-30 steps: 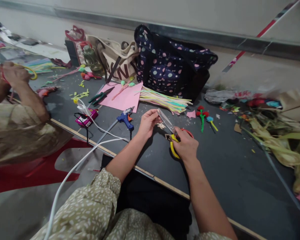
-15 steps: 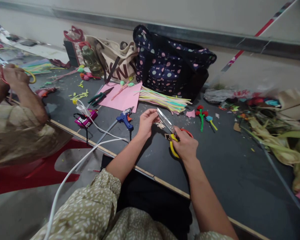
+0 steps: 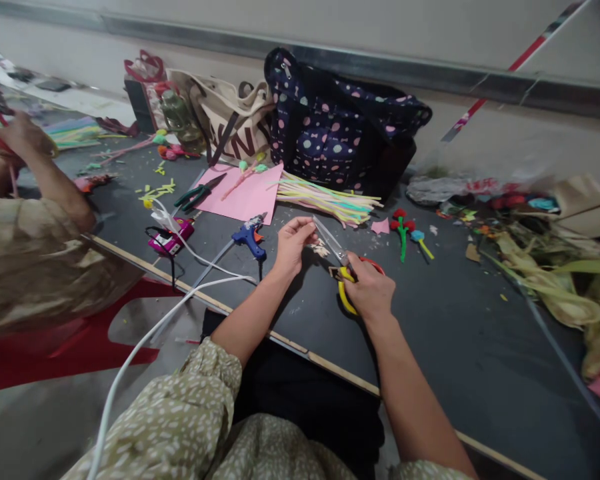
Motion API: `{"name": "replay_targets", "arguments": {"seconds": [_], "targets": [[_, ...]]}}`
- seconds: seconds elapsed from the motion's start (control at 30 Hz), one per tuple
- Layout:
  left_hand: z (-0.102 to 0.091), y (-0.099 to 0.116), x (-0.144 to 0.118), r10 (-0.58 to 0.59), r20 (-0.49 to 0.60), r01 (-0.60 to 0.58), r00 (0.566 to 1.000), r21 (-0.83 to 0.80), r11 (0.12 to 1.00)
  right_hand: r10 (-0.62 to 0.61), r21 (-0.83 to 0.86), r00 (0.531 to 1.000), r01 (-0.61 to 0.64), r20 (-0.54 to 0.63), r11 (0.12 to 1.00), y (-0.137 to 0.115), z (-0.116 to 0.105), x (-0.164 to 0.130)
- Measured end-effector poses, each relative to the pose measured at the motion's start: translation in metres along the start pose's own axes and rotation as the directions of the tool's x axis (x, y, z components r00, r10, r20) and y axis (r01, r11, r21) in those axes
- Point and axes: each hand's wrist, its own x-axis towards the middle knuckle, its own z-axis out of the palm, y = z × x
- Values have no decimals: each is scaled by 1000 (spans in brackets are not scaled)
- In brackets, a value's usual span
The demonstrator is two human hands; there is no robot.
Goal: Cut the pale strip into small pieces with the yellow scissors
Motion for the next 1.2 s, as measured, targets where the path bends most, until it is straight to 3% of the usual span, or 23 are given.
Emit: {"name": "replay_targets", "arguments": {"seconds": [0.33, 0.63, 0.93, 1.2], "targets": [[-2, -2, 2, 1, 1, -1, 1000, 2, 1000, 29, 52, 997, -33, 70, 998, -1, 1, 0], [-7, -2, 8, -84, 22, 86, 996, -76, 993, 231, 239, 956, -270, 179, 932, 7, 2, 5], [-6, -3, 8, -100, 43, 104, 994, -112, 988, 112, 215, 986, -137, 124, 967, 3, 1, 3], [-3, 0, 4, -50, 56, 53, 997, -39, 998, 108, 168, 989, -123, 98, 978, 4, 0, 3]]}}
